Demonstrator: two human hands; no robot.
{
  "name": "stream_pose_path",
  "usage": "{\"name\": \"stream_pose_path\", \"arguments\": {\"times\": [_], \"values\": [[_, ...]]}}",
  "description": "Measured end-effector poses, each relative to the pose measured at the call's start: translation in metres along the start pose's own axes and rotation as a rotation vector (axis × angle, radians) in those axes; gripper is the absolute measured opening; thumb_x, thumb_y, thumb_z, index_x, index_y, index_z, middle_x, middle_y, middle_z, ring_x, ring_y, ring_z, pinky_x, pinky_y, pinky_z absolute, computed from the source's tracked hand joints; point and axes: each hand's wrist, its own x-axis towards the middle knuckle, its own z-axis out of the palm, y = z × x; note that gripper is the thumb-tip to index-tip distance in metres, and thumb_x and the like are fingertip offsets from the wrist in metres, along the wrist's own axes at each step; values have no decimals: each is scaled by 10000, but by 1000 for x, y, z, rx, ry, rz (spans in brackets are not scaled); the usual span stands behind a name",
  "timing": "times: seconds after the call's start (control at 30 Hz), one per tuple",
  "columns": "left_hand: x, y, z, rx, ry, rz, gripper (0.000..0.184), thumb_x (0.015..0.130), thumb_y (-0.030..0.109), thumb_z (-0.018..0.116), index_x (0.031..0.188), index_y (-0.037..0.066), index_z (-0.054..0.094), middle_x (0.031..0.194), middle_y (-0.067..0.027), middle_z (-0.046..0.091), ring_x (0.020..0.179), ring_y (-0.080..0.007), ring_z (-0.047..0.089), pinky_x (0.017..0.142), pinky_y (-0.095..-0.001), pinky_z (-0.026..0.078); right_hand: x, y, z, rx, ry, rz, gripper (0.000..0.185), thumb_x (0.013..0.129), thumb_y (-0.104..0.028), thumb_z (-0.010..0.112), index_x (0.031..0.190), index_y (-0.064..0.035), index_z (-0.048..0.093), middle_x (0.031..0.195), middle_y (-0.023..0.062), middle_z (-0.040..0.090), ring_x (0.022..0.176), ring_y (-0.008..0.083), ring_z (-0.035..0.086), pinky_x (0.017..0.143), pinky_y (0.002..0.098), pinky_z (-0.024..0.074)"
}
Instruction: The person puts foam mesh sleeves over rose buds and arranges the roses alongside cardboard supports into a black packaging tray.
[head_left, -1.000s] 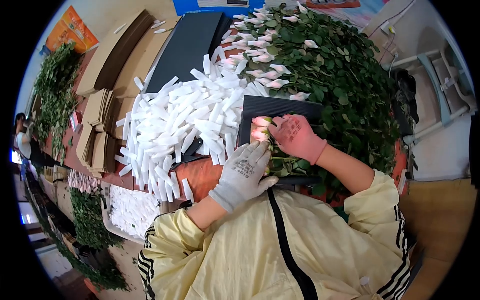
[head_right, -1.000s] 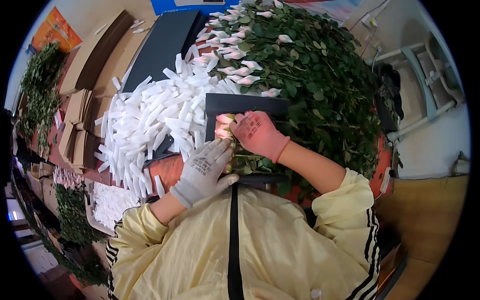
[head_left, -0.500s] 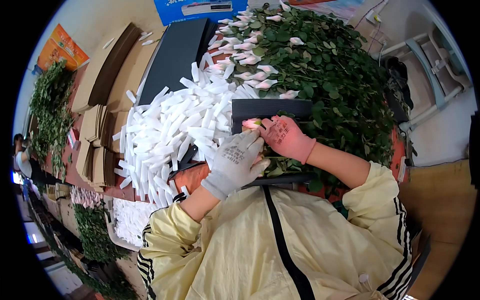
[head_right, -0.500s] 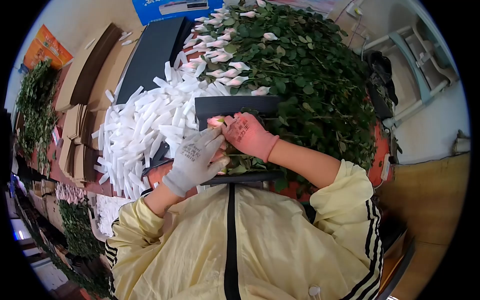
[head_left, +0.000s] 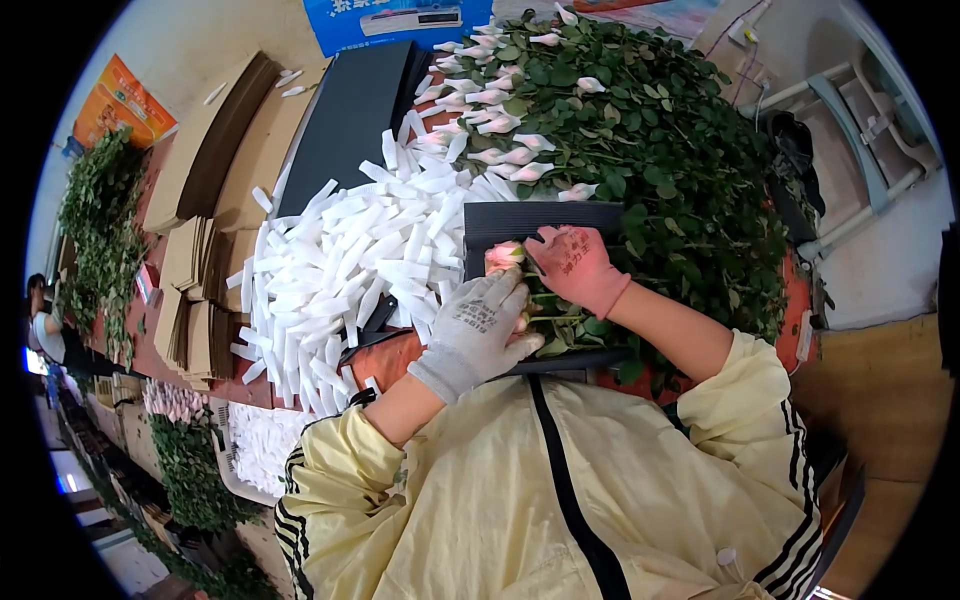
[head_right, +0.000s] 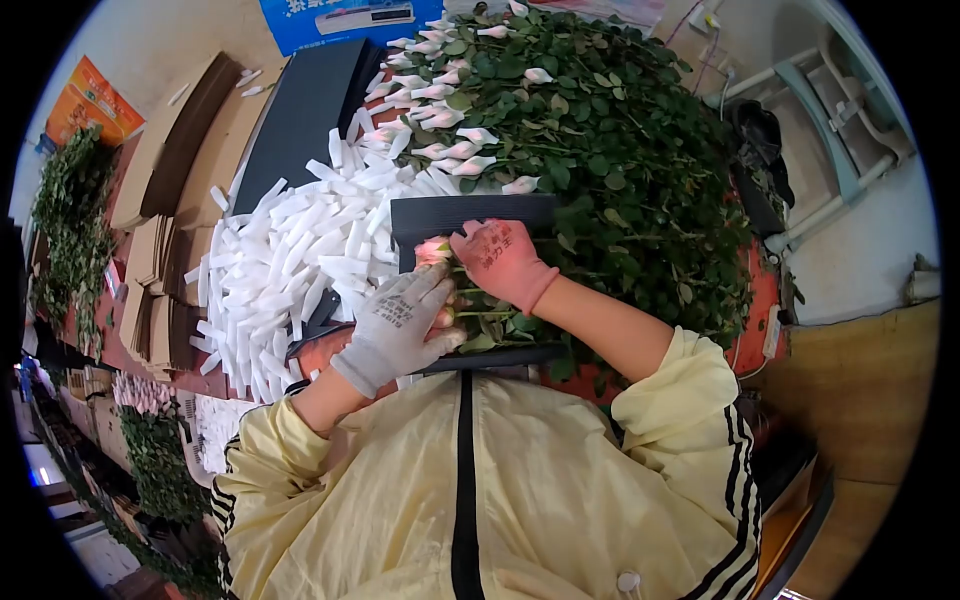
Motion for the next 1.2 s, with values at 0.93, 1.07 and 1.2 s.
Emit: {"name": "stream_pose_path", "arguments": {"times": [0.93, 1.07, 1.2], "values": [[-258, -265, -150, 436, 137, -1699, 737, 687, 490, 651, 1275, 78, 482, 1244, -181, 522, 1159, -299, 503, 957, -402, 408, -5, -1, 8, -72, 87, 18, 336, 678, -249, 662, 976, -124, 568, 938, 71, 579, 852, 250, 579, 727, 382, 431], [-252, -247, -151, 455, 185, -1696, 736, 683, 479, 661, 1275, 86, 470, 1253, -173, 515, 1153, -292, 512, 944, -411, 415, -5, 0, 9, -48, 30, 32, 356, 675, -252, 662, 997, -129, 570, 955, 65, 584, 862, 247, 577, 742, 389, 423], [-264, -254, -138, 560, 174, -1662, 786, 670, 476, 677, 1312, 105, 417, 1240, -170, 523, 1140, -292, 522, 926, -407, 424, -4, 0, 5, -13, -79, 69, 387, 679, -260, 663, 1033, -131, 574, 1008, 78, 591, 886, 253, 579, 749, 387, 429]]}}
